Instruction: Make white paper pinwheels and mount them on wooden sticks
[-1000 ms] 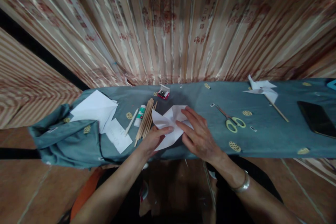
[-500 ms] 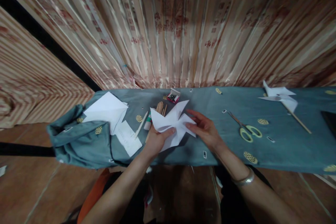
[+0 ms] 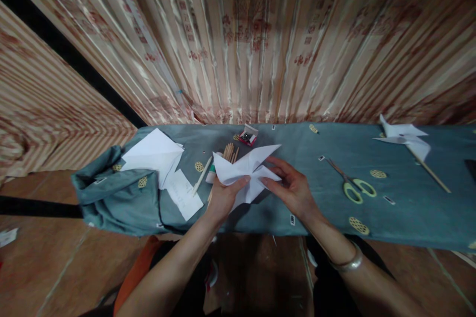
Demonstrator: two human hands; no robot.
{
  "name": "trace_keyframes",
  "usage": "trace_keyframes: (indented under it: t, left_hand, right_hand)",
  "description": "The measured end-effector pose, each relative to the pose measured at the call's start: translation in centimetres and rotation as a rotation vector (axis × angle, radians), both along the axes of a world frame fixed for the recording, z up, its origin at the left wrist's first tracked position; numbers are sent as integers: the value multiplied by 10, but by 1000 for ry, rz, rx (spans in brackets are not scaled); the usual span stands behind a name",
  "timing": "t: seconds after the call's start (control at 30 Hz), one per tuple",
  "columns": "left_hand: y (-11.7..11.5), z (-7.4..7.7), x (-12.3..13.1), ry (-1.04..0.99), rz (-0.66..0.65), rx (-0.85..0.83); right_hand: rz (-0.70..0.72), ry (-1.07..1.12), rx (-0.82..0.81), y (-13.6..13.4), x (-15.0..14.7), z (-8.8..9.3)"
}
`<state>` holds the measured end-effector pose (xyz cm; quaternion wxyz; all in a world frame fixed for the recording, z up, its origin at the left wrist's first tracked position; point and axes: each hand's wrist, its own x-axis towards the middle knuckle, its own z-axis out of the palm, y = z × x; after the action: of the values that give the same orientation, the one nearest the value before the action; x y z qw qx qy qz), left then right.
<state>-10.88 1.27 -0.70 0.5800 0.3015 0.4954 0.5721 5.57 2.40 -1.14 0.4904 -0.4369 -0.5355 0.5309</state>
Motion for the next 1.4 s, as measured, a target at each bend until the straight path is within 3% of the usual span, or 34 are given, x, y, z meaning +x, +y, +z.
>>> trace_keyframes:
  t: [0.17, 0.3, 0.47, 0.6, 0.77, 0.87, 1.07, 1.4]
  left_hand:
    - [5, 11, -3, 51, 111, -37]
    - [19, 28, -23, 56, 252, 22]
    - [37, 46, -47, -12, 436, 189]
    - [43, 52, -52, -31, 522, 199]
    - [40, 57, -53, -58, 492, 169]
    - [36, 58, -55, -51, 447, 158]
    - [29, 55, -61, -35, 409, 150]
    - [29, 56, -59, -8, 432, 169]
  right_hand:
    - [-35, 21, 102, 3, 9, 6]
    - [-147, -22, 133, 12, 19, -4]
    - [-221, -305, 274, 30, 22, -23]
    - [-199, -620, 449, 70, 4, -15]
    - [-44, -1107, 532, 133, -35, 4]
    - [19, -1232, 533, 152, -49, 2]
    - [68, -1423, 526, 160, -53, -1]
    - [81, -1451, 504, 161, -60, 5]
